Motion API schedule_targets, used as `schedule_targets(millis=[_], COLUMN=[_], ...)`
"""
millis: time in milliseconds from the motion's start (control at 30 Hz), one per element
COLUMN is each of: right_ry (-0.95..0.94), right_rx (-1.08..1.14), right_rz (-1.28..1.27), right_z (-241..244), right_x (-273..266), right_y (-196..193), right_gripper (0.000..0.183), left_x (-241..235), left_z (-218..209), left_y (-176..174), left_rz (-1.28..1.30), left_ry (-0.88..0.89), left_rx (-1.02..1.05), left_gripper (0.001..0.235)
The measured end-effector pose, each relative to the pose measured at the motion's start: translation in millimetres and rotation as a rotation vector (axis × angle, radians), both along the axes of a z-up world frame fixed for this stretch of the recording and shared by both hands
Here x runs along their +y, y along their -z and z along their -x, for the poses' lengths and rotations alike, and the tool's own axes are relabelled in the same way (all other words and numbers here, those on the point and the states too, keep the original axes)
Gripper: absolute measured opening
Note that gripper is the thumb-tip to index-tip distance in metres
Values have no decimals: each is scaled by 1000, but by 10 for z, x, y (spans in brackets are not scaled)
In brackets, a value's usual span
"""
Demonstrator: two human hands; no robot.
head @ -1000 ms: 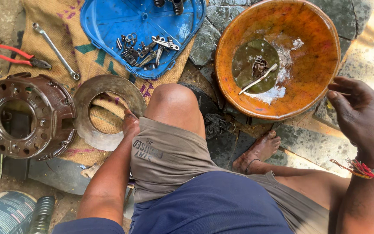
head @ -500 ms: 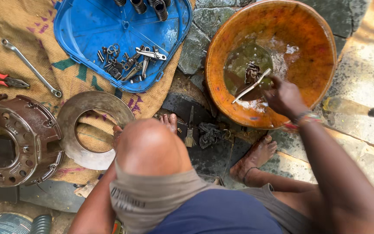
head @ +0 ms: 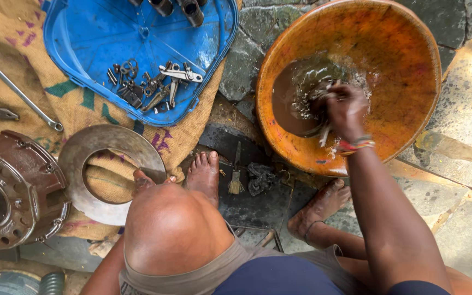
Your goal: The person sits on the ground and cleans a large circular mechanical part by scrubbing it with a brush in a bucket of liquid. They also handle smaller metal parts, scrubbing them with the brush and placing them into a blue plastic tray. The person uses a cloth to wipe their hands at the end.
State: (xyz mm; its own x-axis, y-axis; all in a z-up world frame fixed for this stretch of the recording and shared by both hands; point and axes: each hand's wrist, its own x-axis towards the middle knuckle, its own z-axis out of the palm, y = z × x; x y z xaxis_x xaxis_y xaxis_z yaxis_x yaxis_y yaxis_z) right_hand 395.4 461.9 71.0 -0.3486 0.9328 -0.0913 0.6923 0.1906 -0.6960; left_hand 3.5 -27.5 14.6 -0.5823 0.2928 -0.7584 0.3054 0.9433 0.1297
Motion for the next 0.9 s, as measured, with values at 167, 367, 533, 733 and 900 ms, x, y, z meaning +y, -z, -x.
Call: schedule_targets(millis=[167,367,533,733,900], right_ry=[399,369,522,655,693], right_rx=[907,1166,1206,824,601], right_rz=[591,879,1010,688,498], right_z=[-567,-793,-800,-689,-586], right_x=[278,101,-51,-120,-102], right_y=[-79,-292,-229,56,260], right_gripper=[14,13,30,26,37], left_x=[565,1952,3159,4439,4551], left_z=[390,835,932,456,-474], left_y=[-826,-2070,-2753,-2615,-1470], left_rz=[91,35,-499,-331,-328], left_ry=[193,535,477,662,570], left_rx=[-49,159,-46,17,-72], left_gripper=[60,66,70,73,89])
